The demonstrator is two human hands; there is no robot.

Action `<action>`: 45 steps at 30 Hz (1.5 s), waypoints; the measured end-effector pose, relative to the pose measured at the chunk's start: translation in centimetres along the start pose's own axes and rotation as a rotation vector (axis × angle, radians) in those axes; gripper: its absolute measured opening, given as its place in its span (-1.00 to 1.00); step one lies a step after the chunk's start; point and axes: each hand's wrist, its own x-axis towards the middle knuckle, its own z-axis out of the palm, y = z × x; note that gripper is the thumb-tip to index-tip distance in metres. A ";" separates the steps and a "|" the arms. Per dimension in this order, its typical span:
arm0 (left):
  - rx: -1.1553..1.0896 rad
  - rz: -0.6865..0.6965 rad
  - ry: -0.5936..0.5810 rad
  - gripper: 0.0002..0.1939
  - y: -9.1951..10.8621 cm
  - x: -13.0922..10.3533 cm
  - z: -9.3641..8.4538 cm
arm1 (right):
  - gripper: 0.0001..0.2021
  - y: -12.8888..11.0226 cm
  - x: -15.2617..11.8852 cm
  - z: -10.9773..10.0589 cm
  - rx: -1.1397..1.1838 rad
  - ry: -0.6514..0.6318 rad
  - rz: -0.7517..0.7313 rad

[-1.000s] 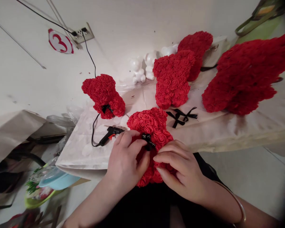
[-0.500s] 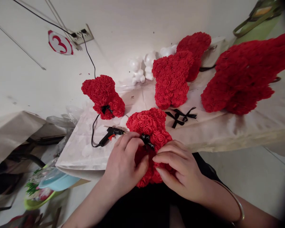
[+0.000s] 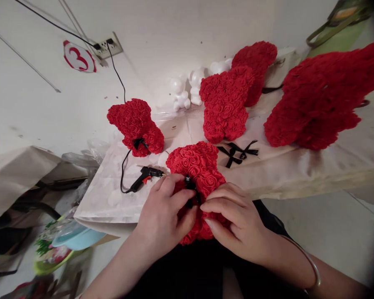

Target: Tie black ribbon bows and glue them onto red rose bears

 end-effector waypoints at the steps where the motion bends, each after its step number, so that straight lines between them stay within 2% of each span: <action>1: -0.001 0.003 -0.007 -0.75 0.0 -0.1 -0.1 | -0.85 0.0 0.0 0.0 -0.002 0.003 -0.002; 5: -0.012 0.007 0.012 -0.57 0.0 -0.4 -0.5 | -0.85 0.1 0.0 0.0 -0.003 0.015 -0.007; 10: 0.048 0.043 -0.027 -0.57 -0.1 -0.2 -0.4 | -0.88 0.0 0.0 -0.1 -0.004 0.015 -0.005; 17: 0.104 0.005 -0.077 -0.43 -0.1 0.2 0.0 | -0.88 0.1 -0.1 0.0 -0.009 0.006 -0.003; 20: 0.104 0.002 -0.058 -0.37 -0.1 -0.1 0.2 | -0.87 0.1 -0.2 0.0 -0.014 0.011 -0.007; 24: 0.064 0.005 0.002 -0.47 -0.1 -0.5 0.2 | -0.85 0.0 -0.1 0.1 -0.006 0.017 -0.013; 31: 0.094 0.018 -0.056 -0.51 -0.3 -0.2 0.2 | -0.87 0.0 -0.2 0.1 -0.003 -0.005 -0.012; 39: 0.083 0.012 -0.055 -0.52 -0.2 -0.1 0.3 | -0.85 0.0 -0.2 0.2 -0.002 0.015 -0.015; 45: -0.114 -0.077 0.064 -0.43 -1.0 -1.2 0.0 | -0.84 0.2 -0.4 0.0 0.002 0.006 -0.007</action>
